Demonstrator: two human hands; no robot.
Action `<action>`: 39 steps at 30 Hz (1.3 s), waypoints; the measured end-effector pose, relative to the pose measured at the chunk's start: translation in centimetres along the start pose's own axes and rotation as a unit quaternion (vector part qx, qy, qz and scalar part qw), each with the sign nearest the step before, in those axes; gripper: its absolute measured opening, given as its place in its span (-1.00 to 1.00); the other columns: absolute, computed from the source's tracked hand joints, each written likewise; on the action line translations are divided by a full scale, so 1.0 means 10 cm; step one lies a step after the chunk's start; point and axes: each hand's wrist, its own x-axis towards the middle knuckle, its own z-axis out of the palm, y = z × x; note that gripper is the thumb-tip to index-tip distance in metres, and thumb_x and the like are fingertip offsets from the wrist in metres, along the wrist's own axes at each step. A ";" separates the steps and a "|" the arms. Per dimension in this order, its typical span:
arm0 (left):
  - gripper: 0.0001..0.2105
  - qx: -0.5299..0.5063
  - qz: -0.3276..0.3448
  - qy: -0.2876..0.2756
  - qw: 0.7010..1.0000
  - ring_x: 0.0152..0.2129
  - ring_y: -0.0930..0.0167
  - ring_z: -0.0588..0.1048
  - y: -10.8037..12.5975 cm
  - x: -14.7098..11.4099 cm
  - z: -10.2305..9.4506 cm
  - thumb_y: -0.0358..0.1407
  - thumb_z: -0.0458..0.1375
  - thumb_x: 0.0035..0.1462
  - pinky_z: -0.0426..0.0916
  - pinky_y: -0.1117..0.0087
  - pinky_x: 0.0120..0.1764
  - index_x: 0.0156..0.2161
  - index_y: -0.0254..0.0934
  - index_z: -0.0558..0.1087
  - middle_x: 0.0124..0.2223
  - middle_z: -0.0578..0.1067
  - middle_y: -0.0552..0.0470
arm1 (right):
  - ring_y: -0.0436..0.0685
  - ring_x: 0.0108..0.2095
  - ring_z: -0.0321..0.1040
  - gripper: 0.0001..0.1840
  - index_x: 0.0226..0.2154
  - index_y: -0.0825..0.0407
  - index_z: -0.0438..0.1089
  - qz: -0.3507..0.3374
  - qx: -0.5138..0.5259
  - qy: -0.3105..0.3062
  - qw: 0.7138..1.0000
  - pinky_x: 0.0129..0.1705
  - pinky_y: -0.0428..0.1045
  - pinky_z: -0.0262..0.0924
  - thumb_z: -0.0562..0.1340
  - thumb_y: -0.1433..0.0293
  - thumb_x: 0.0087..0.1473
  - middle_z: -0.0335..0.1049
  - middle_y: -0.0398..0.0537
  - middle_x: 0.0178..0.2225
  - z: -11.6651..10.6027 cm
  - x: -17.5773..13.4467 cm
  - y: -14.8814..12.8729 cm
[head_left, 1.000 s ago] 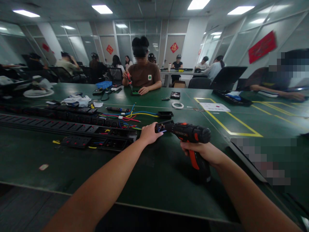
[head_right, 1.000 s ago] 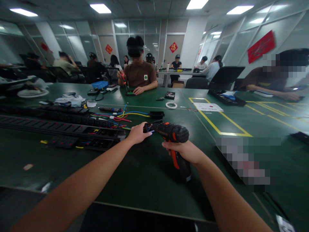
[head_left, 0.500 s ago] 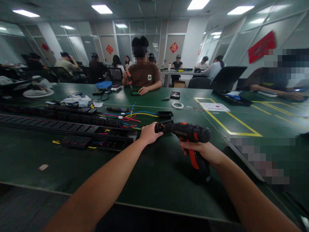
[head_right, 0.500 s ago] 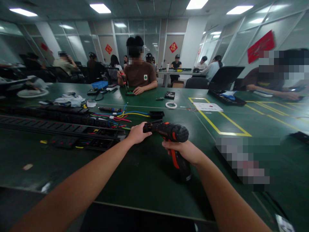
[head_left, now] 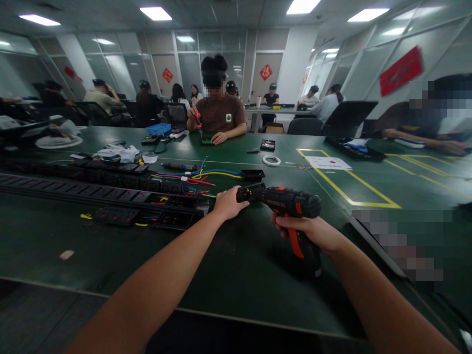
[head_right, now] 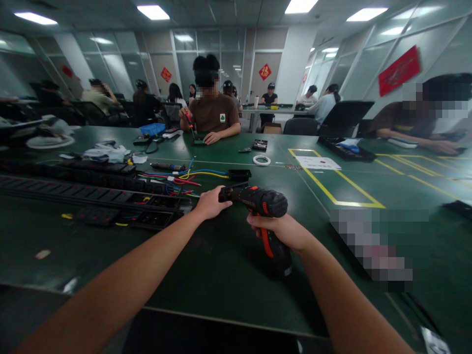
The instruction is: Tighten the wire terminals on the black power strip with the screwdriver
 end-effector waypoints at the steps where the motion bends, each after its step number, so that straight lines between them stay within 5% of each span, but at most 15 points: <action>1: -0.43 0.000 0.000 0.001 1.000 0.08 0.09 0.52 0.00 0.00 0.00 0.01 0.28 0.19 0.32 0.11 0.12 0.23 -0.15 0.35 0.14 0.58 -0.10 | 0.13 -0.44 0.39 -0.57 -0.35 0.05 0.53 -0.001 -0.001 0.001 1.000 -0.34 0.04 0.24 0.53 0.08 -0.15 0.47 -0.10 -0.44 0.00 0.00 0.00; 39: -0.42 0.008 0.005 0.003 1.000 0.06 0.10 0.53 -0.01 0.00 0.01 0.01 0.25 0.19 0.33 0.11 0.12 0.25 -0.17 0.36 0.14 0.57 -0.11 | 0.10 -0.47 0.32 -0.60 -0.43 0.05 0.47 -0.025 -0.056 -0.010 0.998 -0.35 0.02 0.20 0.47 0.06 -0.05 0.39 -0.15 -0.51 -0.06 0.04 0.06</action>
